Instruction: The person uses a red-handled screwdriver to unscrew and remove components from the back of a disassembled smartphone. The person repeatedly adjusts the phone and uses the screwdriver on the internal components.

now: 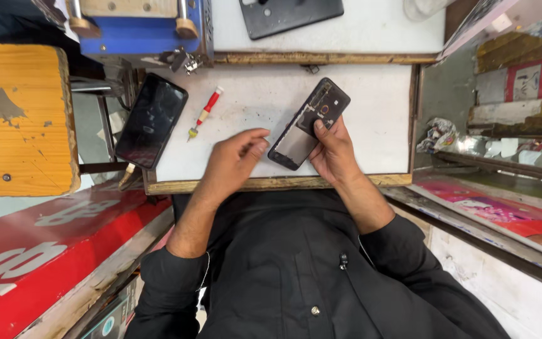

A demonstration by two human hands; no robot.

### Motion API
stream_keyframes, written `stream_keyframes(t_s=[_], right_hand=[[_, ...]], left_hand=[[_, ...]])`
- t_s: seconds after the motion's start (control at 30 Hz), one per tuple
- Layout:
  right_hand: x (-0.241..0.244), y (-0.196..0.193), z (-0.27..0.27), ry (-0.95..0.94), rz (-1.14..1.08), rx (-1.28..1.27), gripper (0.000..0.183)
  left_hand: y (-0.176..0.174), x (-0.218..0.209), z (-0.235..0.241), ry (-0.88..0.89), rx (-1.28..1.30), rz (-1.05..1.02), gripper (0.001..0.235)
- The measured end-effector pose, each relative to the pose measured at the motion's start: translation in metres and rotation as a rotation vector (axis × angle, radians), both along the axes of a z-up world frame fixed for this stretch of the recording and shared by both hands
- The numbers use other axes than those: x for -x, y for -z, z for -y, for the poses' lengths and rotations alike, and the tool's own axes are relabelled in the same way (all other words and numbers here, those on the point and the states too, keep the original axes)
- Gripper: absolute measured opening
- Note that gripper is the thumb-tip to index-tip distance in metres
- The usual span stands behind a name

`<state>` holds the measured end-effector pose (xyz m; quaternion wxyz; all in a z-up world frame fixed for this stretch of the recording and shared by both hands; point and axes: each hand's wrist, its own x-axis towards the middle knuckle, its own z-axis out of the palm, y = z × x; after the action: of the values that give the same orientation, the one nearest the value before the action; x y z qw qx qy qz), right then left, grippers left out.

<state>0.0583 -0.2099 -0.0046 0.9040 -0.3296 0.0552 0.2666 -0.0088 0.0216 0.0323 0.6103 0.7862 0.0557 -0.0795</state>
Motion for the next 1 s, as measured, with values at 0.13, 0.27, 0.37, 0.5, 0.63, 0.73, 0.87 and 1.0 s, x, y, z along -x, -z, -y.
stream_keyframes(t_s=[0.13,0.27,0.37,0.5,0.63,0.73,0.87,1.0], right_hand=[[-0.002,0.003,0.000,0.005,-0.026,0.003,0.051],[-0.002,0.004,-0.001,-0.006,-0.027,0.044,0.053],[-0.002,0.004,0.000,-0.010,0.001,0.020,0.050],[-0.003,0.001,-0.002,-0.024,-0.001,0.046,0.052],[0.001,0.002,-0.001,-0.031,0.010,0.039,0.051],[0.001,0.005,0.001,-0.023,0.022,0.045,0.051],[0.002,0.009,0.001,-0.023,0.015,0.047,0.050],[0.000,0.004,0.000,-0.034,0.014,0.063,0.052]], left_hand=[[0.005,0.001,0.013,0.023,0.122,-0.078,0.033],[0.008,-0.005,0.019,-0.011,0.123,-0.056,0.028],[0.007,-0.008,0.023,-0.024,0.027,-0.011,0.021],[0.005,-0.016,0.031,-0.066,-0.098,0.037,0.016],[0.007,-0.017,0.036,-0.067,-0.226,0.071,0.024],[0.010,-0.008,0.031,-0.019,-0.137,0.071,0.017],[0.018,0.000,0.022,0.026,0.103,0.077,0.025],[0.021,0.002,0.030,-0.047,0.057,0.021,0.016]])
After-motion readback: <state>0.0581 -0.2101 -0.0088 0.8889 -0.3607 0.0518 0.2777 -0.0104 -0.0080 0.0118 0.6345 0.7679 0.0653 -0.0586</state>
